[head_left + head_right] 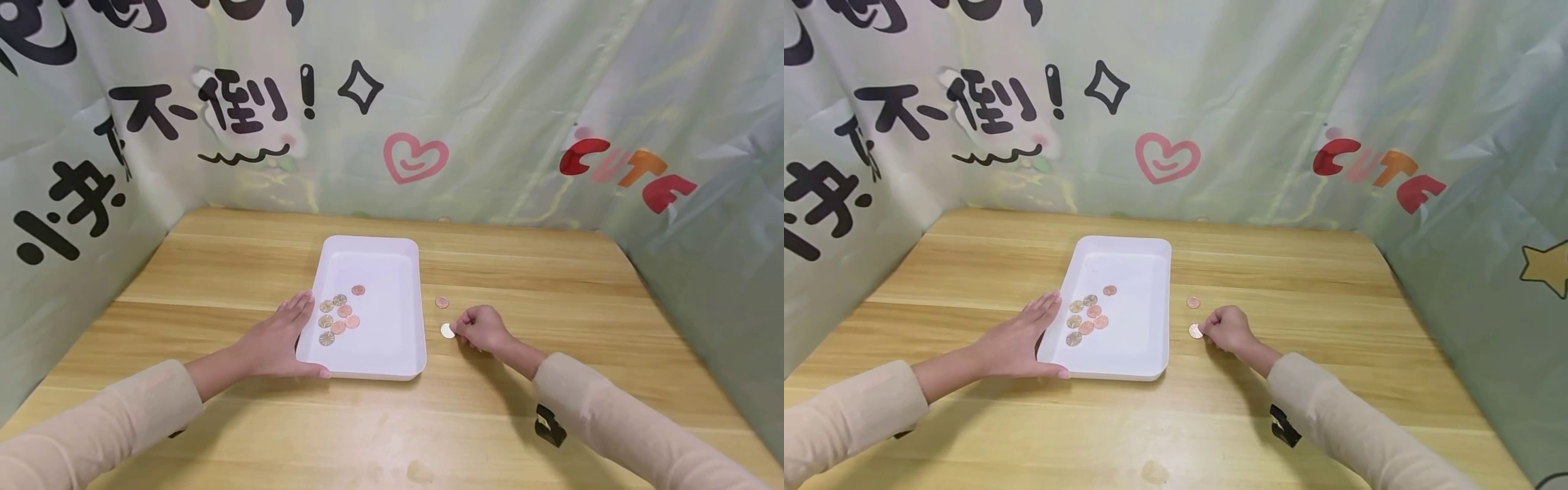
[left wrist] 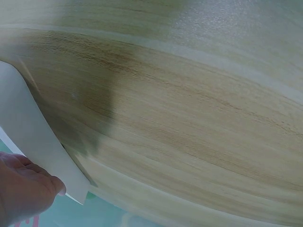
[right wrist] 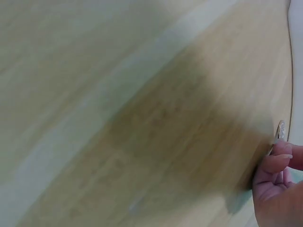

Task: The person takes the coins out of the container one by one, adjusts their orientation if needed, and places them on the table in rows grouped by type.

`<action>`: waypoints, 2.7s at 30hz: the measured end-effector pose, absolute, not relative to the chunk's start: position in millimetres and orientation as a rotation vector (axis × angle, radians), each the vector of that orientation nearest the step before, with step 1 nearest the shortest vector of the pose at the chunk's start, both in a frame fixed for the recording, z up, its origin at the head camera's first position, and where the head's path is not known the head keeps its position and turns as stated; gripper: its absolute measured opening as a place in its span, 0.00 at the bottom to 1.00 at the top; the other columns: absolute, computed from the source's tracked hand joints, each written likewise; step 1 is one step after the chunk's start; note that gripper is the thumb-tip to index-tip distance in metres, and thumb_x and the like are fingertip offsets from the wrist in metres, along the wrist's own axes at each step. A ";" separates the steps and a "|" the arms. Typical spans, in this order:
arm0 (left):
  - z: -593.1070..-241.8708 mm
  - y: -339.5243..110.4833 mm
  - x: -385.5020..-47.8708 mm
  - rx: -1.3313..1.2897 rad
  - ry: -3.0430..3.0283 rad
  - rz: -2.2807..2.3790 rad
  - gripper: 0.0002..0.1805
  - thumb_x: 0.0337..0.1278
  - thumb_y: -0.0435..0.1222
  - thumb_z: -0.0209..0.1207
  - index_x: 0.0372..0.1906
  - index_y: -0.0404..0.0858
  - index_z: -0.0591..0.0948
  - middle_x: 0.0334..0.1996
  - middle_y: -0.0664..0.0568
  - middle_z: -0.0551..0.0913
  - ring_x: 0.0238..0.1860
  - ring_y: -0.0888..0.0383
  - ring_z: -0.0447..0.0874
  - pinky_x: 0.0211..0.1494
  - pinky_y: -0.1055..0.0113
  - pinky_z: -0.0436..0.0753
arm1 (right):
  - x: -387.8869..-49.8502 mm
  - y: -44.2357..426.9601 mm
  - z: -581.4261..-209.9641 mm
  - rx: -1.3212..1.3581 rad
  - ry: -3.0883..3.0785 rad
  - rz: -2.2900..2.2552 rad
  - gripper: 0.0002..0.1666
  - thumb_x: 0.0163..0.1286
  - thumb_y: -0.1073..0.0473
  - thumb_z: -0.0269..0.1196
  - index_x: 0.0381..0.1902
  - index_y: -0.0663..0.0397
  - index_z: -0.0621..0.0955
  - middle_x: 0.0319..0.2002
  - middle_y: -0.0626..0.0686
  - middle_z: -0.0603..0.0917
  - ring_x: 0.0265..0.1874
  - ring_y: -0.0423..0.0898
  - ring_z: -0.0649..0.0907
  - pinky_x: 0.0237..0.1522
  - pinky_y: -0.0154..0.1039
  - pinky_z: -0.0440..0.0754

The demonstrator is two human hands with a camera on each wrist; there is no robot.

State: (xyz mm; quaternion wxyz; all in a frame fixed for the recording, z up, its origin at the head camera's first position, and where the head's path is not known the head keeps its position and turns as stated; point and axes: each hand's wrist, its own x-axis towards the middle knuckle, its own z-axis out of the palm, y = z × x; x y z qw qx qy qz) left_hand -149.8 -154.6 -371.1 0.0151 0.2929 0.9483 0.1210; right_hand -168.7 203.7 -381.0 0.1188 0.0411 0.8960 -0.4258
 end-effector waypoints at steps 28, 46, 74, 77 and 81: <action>-371.9 -154.9 -149.3 0.887 2.940 0.372 0.67 0.32 0.70 0.60 0.67 0.21 0.56 0.70 0.32 0.52 0.72 0.39 0.49 0.72 0.46 0.57 | -175.8 141.6 -354.8 -0.227 2.633 -1.603 0.06 0.62 0.68 0.60 0.32 0.69 0.78 0.22 0.52 0.77 0.18 0.38 0.70 0.18 0.26 0.70; -371.6 -154.6 -149.5 0.889 2.943 0.374 0.66 0.32 0.69 0.60 0.67 0.22 0.56 0.70 0.32 0.52 0.72 0.39 0.49 0.72 0.47 0.56 | -183.2 59.7 -372.6 -0.259 2.651 -1.487 0.09 0.56 0.69 0.65 0.36 0.68 0.81 0.23 0.53 0.77 0.23 0.38 0.71 0.25 0.24 0.70; -372.9 -154.7 -149.9 0.908 2.953 0.375 0.67 0.31 0.70 0.60 0.66 0.21 0.57 0.70 0.31 0.54 0.71 0.39 0.51 0.72 0.47 0.57 | -188.5 49.5 -383.1 -0.401 2.727 -1.125 0.08 0.54 0.71 0.66 0.31 0.66 0.77 0.21 0.50 0.72 0.23 0.39 0.69 0.24 0.24 0.65; -372.3 -154.5 -149.5 0.902 2.950 0.381 0.66 0.31 0.70 0.60 0.66 0.21 0.57 0.70 0.31 0.54 0.71 0.39 0.51 0.72 0.47 0.57 | -189.0 49.9 -381.9 -0.440 2.755 -1.037 0.08 0.55 0.69 0.66 0.31 0.65 0.77 0.24 0.53 0.76 0.25 0.40 0.70 0.27 0.26 0.69; -371.0 -154.1 -148.9 0.896 2.947 0.394 0.67 0.31 0.70 0.60 0.66 0.21 0.57 0.70 0.31 0.53 0.71 0.39 0.50 0.72 0.46 0.57 | -188.5 50.5 -380.5 -0.483 2.771 -0.976 0.08 0.55 0.68 0.66 0.31 0.64 0.76 0.25 0.54 0.78 0.25 0.41 0.72 0.27 0.27 0.71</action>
